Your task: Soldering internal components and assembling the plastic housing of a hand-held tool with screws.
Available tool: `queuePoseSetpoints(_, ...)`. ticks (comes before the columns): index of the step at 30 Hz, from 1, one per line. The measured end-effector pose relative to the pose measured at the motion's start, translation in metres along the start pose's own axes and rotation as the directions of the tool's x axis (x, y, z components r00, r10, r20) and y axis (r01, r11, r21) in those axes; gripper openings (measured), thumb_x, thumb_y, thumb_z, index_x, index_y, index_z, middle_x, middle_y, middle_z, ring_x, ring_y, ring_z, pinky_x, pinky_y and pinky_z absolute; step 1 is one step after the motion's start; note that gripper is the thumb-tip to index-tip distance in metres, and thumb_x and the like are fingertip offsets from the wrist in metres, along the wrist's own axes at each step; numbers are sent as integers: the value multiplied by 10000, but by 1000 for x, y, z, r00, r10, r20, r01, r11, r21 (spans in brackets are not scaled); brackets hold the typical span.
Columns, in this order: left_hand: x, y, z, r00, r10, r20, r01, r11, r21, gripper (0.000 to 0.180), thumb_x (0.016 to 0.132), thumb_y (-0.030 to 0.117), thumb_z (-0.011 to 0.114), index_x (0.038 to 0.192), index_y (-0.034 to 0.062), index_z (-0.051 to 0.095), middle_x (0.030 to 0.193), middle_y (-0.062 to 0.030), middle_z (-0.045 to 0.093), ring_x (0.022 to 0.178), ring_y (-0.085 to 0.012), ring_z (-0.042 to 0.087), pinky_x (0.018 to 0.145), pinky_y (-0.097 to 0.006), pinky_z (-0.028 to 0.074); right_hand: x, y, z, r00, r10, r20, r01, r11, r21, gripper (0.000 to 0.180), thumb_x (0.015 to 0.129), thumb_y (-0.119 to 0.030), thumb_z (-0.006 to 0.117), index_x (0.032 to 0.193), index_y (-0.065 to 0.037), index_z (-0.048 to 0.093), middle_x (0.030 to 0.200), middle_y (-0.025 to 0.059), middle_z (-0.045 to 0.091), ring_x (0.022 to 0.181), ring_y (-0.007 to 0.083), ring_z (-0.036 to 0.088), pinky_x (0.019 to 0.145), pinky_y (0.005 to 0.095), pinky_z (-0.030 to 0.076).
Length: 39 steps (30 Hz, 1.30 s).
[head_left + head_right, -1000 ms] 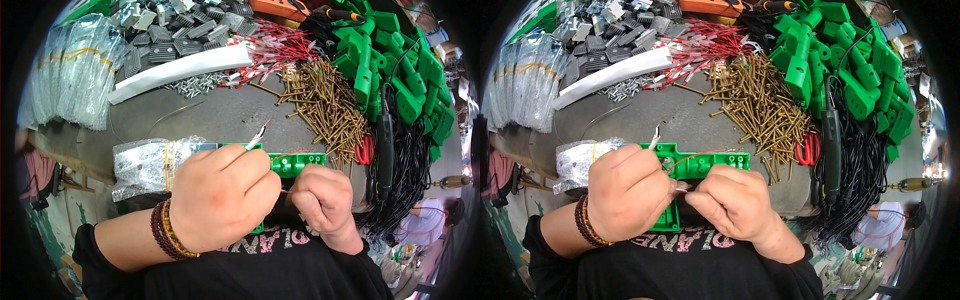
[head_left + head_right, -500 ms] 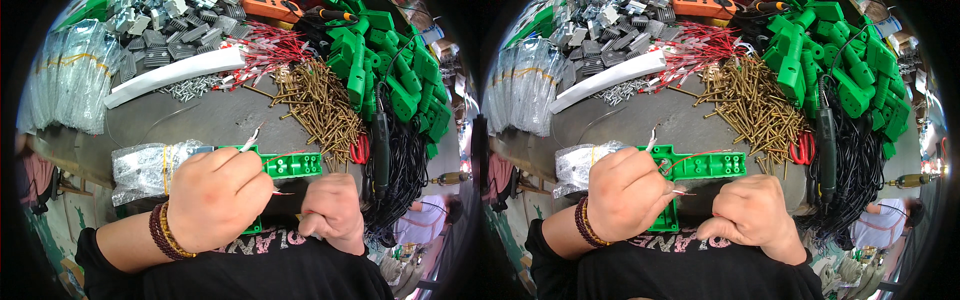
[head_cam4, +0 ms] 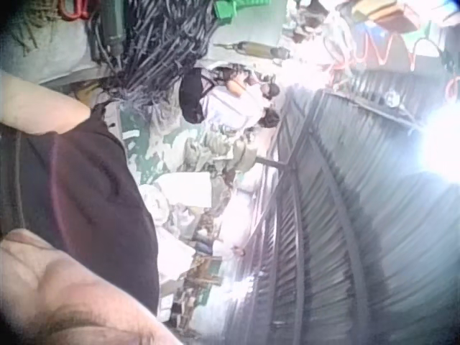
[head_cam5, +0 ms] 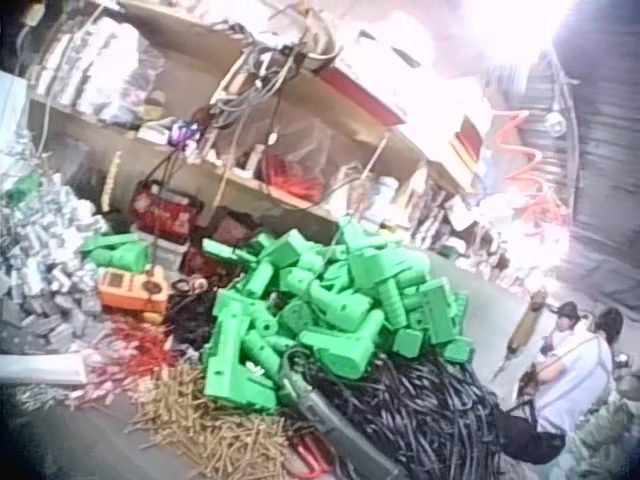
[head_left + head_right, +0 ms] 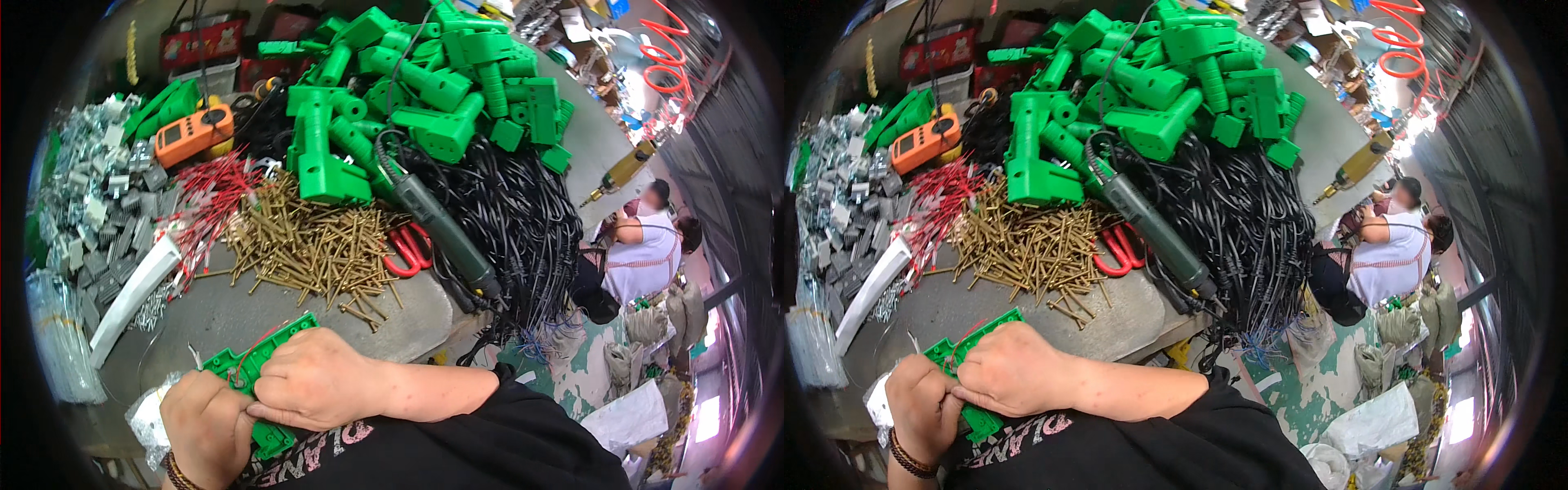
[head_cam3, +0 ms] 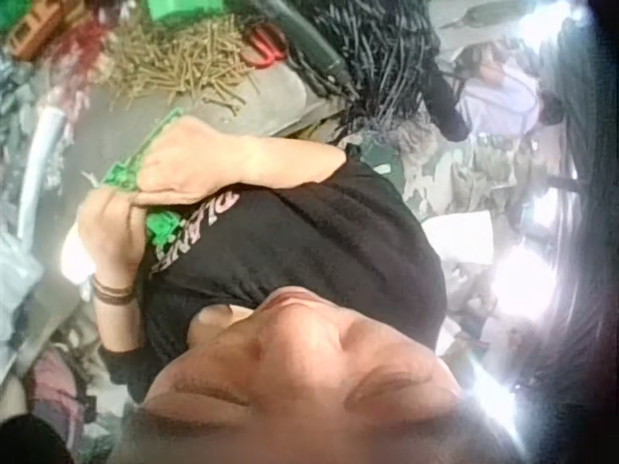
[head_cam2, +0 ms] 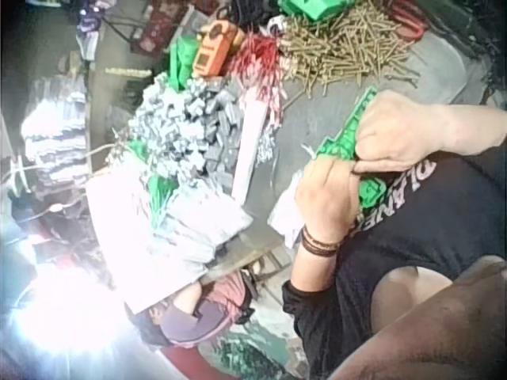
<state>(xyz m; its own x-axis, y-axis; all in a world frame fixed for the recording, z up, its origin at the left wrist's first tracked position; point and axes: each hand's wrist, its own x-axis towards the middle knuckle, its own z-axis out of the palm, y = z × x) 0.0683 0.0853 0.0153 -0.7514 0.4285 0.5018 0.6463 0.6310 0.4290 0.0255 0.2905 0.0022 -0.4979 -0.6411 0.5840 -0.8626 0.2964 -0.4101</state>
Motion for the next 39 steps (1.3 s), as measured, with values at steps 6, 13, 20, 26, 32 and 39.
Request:
queuePoseSetpoints(6, -6, -2, 2, 1000, -3, 19, 3, 1000, 26, 263, 637, 96, 777, 841, 53, 617, 820, -147, 557, 754, -341, 552, 648, -432, 430, -8, 10, -82, 987, 112, 116, -50, 897, -440, 274, 788, -382, 753, 734, -146, 626, 750, 46, 588, 747, 254, 621, 668, 386, 504)
queuePoseSetpoints(13, -18, -10, -32, 983, -90, 158, 70, 990, 126, 879, 720, 345, 841, 1447, 3, 482, 1347, -229, 551, 1210, -452, 507, 1025, -507, 401, -94, 108, -237, 792, 438, -425, -553, 221, -803, 385, 860, -239, 738, 1156, -13, 641, 1257, 187, 644, 1231, 369, 566, 1056, 438, 460)
queuePoseSetpoints(20, -35, -24, -29, 978, -124, 165, 105, 987, 122, 841, 734, 321, 841, 1429, -5, 496, 1326, -259, 552, 1195, -461, 513, 1024, -508, 407, -64, 77, -313, 460, 667, -586, -866, 483, -130, 380, 979, -260, 618, 1219, 31, 570, 908, 181, 712, 775, 227, 707, 704, 363, 549)
queuePoseSetpoints(26, -17, 11, -48, 1000, -31, 2, 31, 998, -62, 634, 869, 305, 766, 1355, -45, 558, 1303, -256, 595, 1202, -440, 544, 1057, -493, 392, -48, 25, -362, 550, 695, -464, -828, 528, -190, 433, 948, -329, 613, 1200, 23, 604, 1059, 203, 691, 901, 283, 696, 805, 402, 545)
queuePoseSetpoints(32, 15, 55, -45, 976, 148, 158, -97, 951, -292, 437, 914, 136, 696, 1288, -69, 602, 1319, -213, 611, 1266, -370, 538, 1098, -466, 395, 12, -10, -298, 694, 719, 32, -720, 693, 42, 544, 911, -217, 692, 1360, 32, 512, 957, 125, 660, 769, 180, 662, 626, 315, 571)
queuePoseSetpoints(39, 75, 137, 40, 960, 279, 14, -183, 667, -722, 695, 938, 69, 659, 1532, -26, 313, 1343, -177, 569, 1212, -310, 552, 1073, -442, 415, 78, -31, -172, 922, 384, -53, -386, 922, -35, 357, 859, -238, 599, 1071, 43, 660, 1034, 245, 686, 1046, 333, 647, 912, 429, 518)
